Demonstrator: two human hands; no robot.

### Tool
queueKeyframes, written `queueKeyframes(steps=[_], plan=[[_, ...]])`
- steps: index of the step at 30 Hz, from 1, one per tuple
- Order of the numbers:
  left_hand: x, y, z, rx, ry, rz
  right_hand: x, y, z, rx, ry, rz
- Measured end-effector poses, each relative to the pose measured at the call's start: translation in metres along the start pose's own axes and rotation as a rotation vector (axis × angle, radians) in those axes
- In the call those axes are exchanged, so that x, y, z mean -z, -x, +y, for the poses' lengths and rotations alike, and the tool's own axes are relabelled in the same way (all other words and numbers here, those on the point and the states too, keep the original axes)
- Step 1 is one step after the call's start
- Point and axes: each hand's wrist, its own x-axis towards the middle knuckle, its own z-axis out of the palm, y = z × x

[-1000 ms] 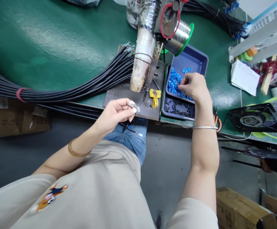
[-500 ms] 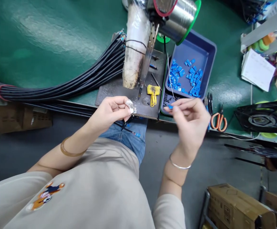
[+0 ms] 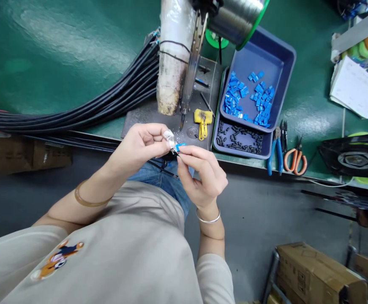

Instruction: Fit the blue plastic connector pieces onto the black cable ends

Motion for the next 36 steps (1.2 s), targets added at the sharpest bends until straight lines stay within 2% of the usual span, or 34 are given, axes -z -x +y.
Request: queueKeyframes(steps=[4,8,11,14,19,26,36], plan=[[0.0,-0.002,-0.002,-0.032,0.02,0.013,-0.001,0.0,-0.001,-0.065,-0.052,-0.019],[0.0,-0.003,-0.004,-0.034,0.022,0.022,-0.002,0.001,0.0,-0.303,-0.242,-0.049],[0.0,-0.004,-0.004,-0.041,-0.006,0.051,-0.003,0.002,0.001,-0.374,-0.287,0.026],[0.0,-0.004,-0.002,-0.031,-0.056,0.062,-0.003,0.002,0.003,-0.326,-0.185,0.084],[-0.001,-0.006,-0.001,-0.058,-0.118,0.103,0.0,0.001,0.008,-0.214,-0.034,-0.074],[0.001,-0.012,-0.003,-0.084,-0.094,0.101,0.0,-0.003,0.013,-0.038,0.064,-0.136],[0.0,-0.016,-0.004,-0.078,-0.09,0.153,0.001,-0.008,0.018,0.021,0.108,-0.149]])
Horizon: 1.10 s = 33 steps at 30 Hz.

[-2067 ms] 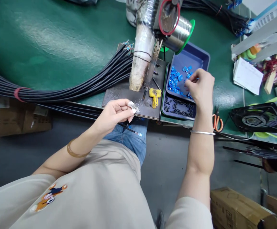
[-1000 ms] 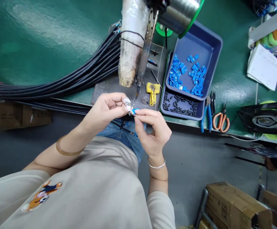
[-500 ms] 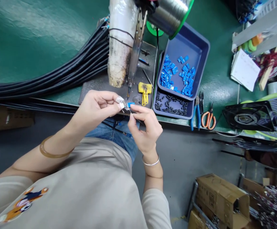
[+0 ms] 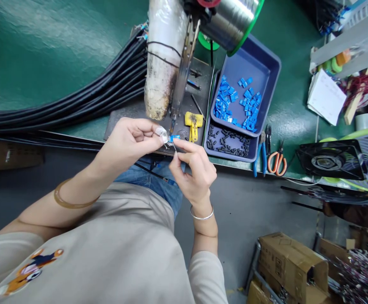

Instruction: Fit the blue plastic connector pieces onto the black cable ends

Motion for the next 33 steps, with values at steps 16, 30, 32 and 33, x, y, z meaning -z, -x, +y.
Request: queueKeyframes(steps=[16,30,32,33], plan=[[-0.004,-0.002,0.002,-0.036,0.018,0.045,0.002,-0.008,-0.001,-0.021,0.021,-0.037],[-0.004,0.0,0.003,-0.024,-0.006,0.051,0.0,-0.01,-0.001,-0.03,0.038,-0.013],[-0.005,0.0,0.005,-0.039,-0.008,0.062,0.0,-0.011,-0.002,-0.031,0.037,-0.008],[-0.005,0.0,0.005,-0.045,-0.012,0.064,0.001,-0.011,-0.003,-0.033,0.034,-0.011]])
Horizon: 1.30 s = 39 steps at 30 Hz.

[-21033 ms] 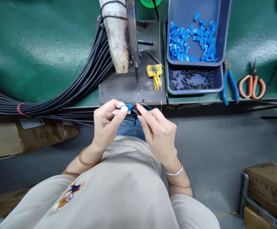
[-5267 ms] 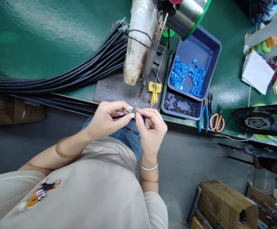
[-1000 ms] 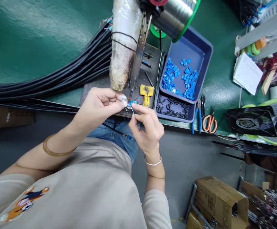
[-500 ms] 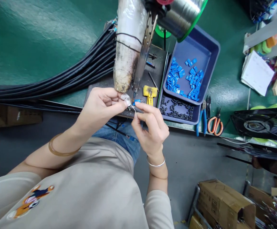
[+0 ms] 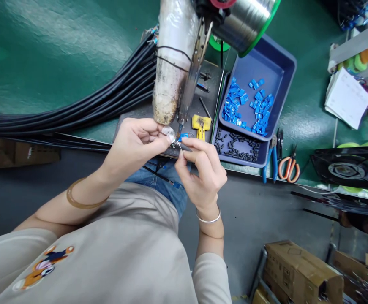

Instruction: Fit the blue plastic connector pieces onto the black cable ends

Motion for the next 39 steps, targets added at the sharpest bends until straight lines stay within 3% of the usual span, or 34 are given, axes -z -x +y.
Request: queueKeyframes(steps=[14,23,39], plan=[[-0.0015,0.0013,0.0025,-0.065,-0.085,0.015,0.0006,-0.001,-0.0032,-0.028,0.032,-0.005],[0.0022,0.0002,-0.0022,0.025,-0.07,-0.033,0.0012,0.0002,-0.0033,-0.017,0.06,-0.032],[0.001,0.0006,0.0034,-0.021,-0.079,-0.038,0.0004,-0.0008,-0.0081,-0.017,0.102,0.0]])
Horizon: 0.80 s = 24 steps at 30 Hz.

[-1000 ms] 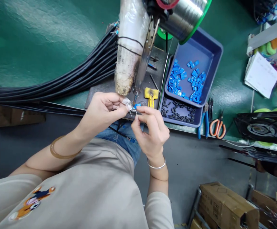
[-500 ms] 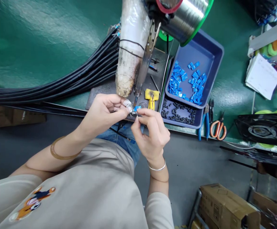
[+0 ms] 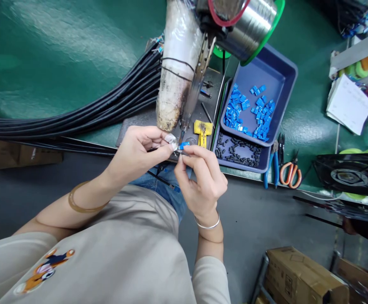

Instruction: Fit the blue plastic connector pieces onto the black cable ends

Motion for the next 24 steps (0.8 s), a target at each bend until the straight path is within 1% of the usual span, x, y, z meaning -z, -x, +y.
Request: queueKeyframes(steps=[4,8,10,13,16,20,24], plan=[[0.0021,-0.0003,-0.003,0.035,-0.009,-0.042,-0.0015,0.0021,0.0009,0.031,0.022,0.001],[0.0017,0.0016,-0.0034,0.039,-0.043,-0.085,-0.0008,0.0022,0.0009,-0.009,0.044,-0.03],[0.0014,0.0026,-0.0029,0.028,-0.064,-0.076,0.0008,0.0012,0.0001,-0.033,0.005,-0.063],[0.0013,0.0035,-0.002,-0.005,-0.07,-0.059,0.0032,-0.0005,-0.0012,-0.055,-0.05,-0.071],[0.0012,0.0038,-0.0014,-0.019,-0.062,-0.066,0.0044,-0.0013,-0.0016,-0.021,-0.027,-0.07],[0.0009,0.0035,-0.0012,-0.003,-0.076,-0.061,0.0037,-0.0017,-0.0012,0.035,0.028,-0.067],[0.0007,0.0023,-0.0007,-0.015,-0.107,-0.045,0.0036,-0.0029,-0.0014,-0.002,-0.001,-0.06]])
